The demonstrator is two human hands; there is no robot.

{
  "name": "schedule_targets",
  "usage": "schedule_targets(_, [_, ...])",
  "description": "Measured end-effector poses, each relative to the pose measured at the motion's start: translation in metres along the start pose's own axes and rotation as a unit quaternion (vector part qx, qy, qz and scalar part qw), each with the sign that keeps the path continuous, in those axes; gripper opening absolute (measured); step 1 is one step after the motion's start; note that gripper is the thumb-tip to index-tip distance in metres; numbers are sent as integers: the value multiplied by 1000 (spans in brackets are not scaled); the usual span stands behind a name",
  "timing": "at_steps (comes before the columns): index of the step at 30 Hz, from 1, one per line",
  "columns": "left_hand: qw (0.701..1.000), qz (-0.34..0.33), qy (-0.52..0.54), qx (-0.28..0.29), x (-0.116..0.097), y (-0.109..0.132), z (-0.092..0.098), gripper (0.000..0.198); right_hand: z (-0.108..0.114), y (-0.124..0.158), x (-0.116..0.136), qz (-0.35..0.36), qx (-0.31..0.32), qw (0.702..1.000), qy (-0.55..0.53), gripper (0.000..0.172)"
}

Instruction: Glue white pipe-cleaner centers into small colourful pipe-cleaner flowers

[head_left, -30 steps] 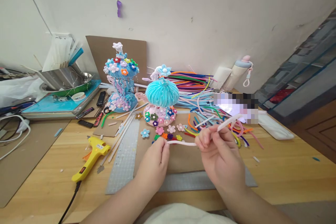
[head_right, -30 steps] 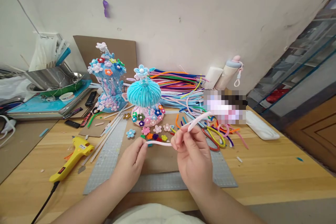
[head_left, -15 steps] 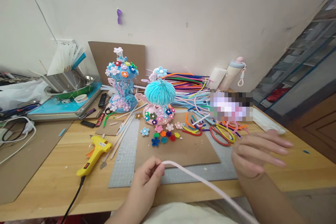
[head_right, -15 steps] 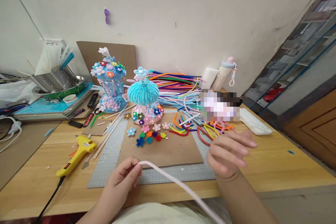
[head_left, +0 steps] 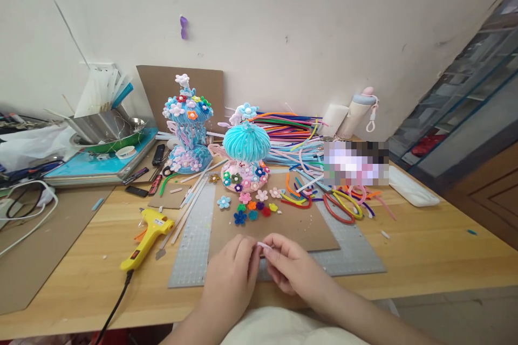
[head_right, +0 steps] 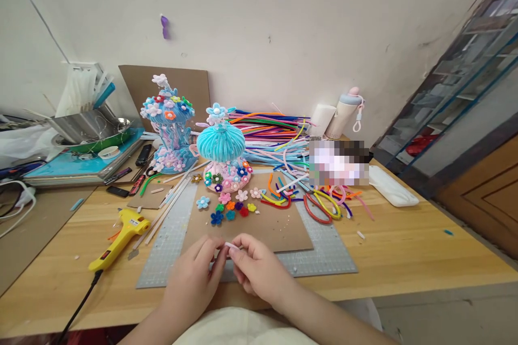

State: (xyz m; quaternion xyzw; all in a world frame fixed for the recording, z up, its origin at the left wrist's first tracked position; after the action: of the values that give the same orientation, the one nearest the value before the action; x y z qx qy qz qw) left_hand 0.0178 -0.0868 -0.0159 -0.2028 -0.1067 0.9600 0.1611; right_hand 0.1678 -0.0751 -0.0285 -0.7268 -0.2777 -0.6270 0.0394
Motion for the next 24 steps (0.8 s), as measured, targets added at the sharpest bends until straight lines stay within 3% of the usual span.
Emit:
schedule_targets(4, [998,-49,-21,-33,2,3,-3,16,-2,-2,-4,-5,-14,999,-40,37])
schedule_targets(13, [994,-62,93,-13,1,3,-1,15,-2,-1,-1,-11,-22,993,-114,30])
schedule_targets(19, [987,-46,149,-26,3,-1,4,16,5,-1,18,-30,16,999,-5,26])
schedule_targets(24, [975,-8,222,-31,4,-25,19,12,12,-9,54,25,9,989,146,21])
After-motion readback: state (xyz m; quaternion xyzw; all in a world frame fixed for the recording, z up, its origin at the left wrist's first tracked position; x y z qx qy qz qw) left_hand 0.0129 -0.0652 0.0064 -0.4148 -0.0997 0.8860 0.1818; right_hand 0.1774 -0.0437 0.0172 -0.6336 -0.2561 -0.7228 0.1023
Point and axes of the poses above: each hand's wrist, its own y-axis away from the middle knuckle, its own z-axis out of the back of the hand, x = y × z, the point moved 1 cm from there along -y, towards the middle knuckle, and after that the axes turned 3 degrees about z, right-handed, at the moved point
